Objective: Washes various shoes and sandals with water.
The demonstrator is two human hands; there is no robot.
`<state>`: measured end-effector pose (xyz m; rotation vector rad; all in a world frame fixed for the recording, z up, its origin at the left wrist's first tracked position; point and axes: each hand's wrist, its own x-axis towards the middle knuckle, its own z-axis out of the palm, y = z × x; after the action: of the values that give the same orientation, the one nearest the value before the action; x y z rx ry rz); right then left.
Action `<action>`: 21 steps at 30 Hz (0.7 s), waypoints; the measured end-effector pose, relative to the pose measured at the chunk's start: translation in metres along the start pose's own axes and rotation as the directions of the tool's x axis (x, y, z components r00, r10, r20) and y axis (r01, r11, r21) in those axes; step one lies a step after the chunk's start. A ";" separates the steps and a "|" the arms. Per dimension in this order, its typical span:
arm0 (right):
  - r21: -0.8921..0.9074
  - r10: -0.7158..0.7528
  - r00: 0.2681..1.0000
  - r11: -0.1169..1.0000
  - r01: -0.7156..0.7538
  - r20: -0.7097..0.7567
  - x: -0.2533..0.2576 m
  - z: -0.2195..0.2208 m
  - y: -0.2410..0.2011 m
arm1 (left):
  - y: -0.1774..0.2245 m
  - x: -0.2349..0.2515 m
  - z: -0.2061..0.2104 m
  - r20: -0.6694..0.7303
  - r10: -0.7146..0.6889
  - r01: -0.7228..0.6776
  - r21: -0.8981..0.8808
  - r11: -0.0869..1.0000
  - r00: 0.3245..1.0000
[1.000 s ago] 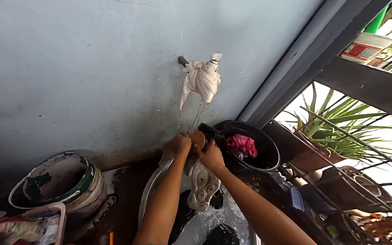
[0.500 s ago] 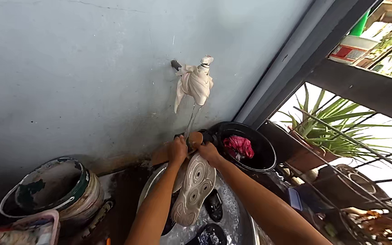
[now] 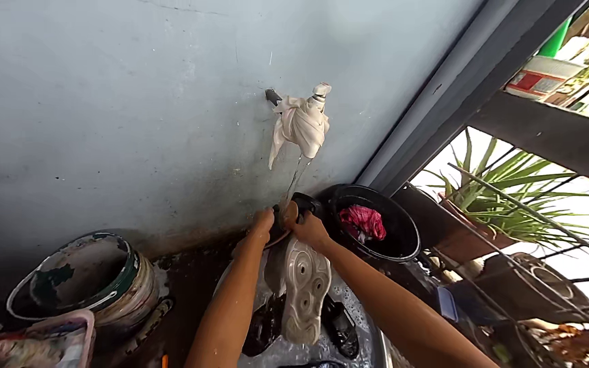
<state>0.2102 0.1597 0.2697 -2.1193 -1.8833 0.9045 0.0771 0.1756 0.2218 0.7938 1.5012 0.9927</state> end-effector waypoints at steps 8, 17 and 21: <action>0.049 -0.063 0.998 0.997 0.064 -0.020 -0.009 -0.021 0.022 | 0.010 -0.019 0.022 0.020 0.085 -0.082 -0.149 0.986 0.996; -0.066 -0.037 0.999 0.997 0.035 -0.031 -0.004 -0.017 0.036 | 0.004 0.009 0.007 0.209 -0.069 0.171 -0.523 0.835 0.975; 0.000 -0.019 0.999 1.000 0.019 -0.033 -0.003 -0.013 0.042 | 0.000 0.003 0.023 0.129 -0.005 0.054 -0.380 0.923 0.992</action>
<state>0.2528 0.1525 0.2602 -2.0990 -1.8845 0.8600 0.0996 0.1821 0.2199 0.5385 1.1563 1.1473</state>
